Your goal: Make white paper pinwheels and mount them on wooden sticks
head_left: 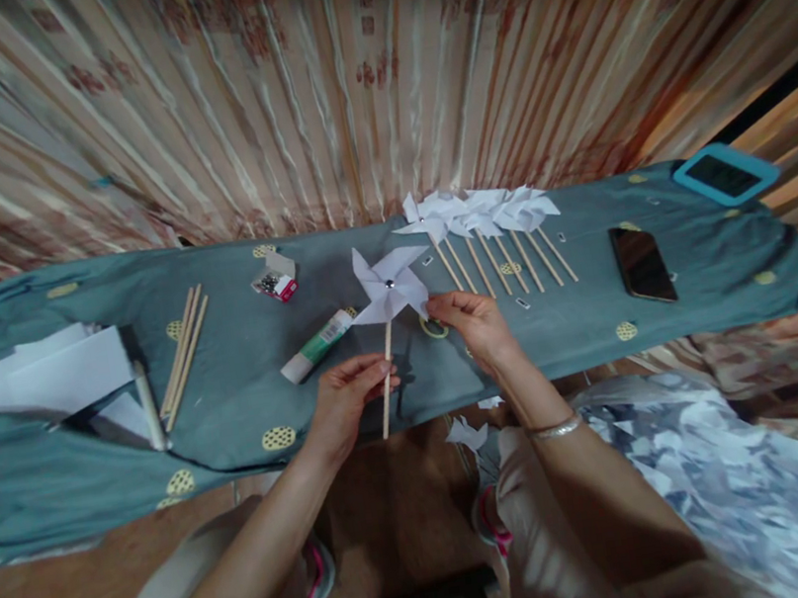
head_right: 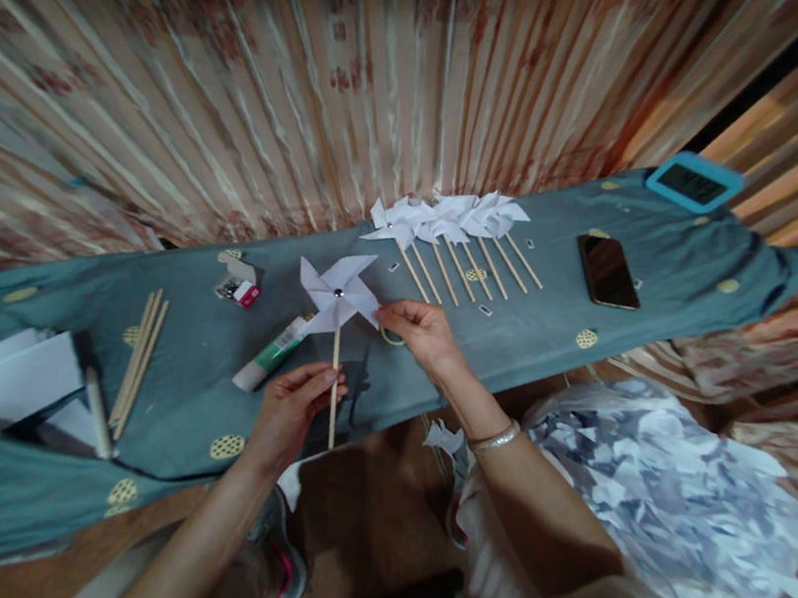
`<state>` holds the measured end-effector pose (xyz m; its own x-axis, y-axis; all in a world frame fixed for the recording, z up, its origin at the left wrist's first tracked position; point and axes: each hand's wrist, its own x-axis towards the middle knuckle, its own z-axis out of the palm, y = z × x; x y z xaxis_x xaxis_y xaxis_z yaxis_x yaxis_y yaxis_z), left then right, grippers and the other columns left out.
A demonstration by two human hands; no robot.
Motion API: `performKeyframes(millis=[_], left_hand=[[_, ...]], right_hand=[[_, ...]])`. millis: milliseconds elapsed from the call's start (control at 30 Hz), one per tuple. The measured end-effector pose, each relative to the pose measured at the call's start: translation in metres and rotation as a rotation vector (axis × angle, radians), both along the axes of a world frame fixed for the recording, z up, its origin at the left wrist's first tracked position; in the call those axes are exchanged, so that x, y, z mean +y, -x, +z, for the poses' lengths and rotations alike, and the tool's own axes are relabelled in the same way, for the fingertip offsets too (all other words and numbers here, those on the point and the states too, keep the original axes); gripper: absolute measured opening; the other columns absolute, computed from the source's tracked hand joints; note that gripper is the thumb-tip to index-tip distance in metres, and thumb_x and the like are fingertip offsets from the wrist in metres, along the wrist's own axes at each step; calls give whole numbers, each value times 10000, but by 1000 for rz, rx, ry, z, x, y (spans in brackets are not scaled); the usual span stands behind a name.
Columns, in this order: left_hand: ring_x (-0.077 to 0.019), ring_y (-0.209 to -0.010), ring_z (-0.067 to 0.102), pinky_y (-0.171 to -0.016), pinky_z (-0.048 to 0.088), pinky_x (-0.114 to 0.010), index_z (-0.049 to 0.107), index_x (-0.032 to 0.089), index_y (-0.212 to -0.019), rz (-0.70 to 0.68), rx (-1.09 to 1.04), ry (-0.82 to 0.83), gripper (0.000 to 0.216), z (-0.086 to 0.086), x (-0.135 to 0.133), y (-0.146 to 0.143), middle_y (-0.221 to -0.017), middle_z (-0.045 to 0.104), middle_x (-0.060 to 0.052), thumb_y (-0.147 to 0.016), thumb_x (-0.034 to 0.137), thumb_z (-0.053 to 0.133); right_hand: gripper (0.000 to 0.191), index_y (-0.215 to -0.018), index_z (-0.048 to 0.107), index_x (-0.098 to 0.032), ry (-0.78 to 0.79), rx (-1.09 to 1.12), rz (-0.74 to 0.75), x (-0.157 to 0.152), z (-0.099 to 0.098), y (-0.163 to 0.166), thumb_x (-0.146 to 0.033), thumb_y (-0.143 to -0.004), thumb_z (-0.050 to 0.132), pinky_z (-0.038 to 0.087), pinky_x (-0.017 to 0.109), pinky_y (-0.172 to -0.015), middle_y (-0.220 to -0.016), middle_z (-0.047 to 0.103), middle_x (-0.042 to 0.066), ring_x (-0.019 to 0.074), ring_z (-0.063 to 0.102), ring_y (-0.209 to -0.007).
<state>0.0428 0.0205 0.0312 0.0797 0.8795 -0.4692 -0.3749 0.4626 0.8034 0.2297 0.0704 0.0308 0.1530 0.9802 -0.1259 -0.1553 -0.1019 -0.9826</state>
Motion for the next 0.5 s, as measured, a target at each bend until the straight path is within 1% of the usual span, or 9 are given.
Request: performKeyframes(millis=[133,267,500], left_hand=[[-131,-601,672,-667,556,-262,754,131,-743,3,13,-10,419,0,0,0,-716,743,-37,-452,370,939],[-140,-609,674,-676,559,-277,751,133,-746,9,17,-16,435,-1,0,-1,-725,745,-42,-442,379,943],[-127,-590,665,-631,543,-246,752,138,-722,21,6,-16,447,-1,2,-4,-694,741,-36,-414,393,952]], right_hand=[[262,-548,693,-216,5,42,18,-2,1,4,-425,-510,847,355,277,-586,-596,621,-17,107,465,-587],[283,-552,686,-212,23,68,57,-3,1,6,-439,-509,849,317,274,-557,-572,583,-23,99,422,-562],[326,-593,696,-211,30,90,104,-5,1,11,-468,-496,872,360,271,-591,-585,603,-30,101,465,-580]])
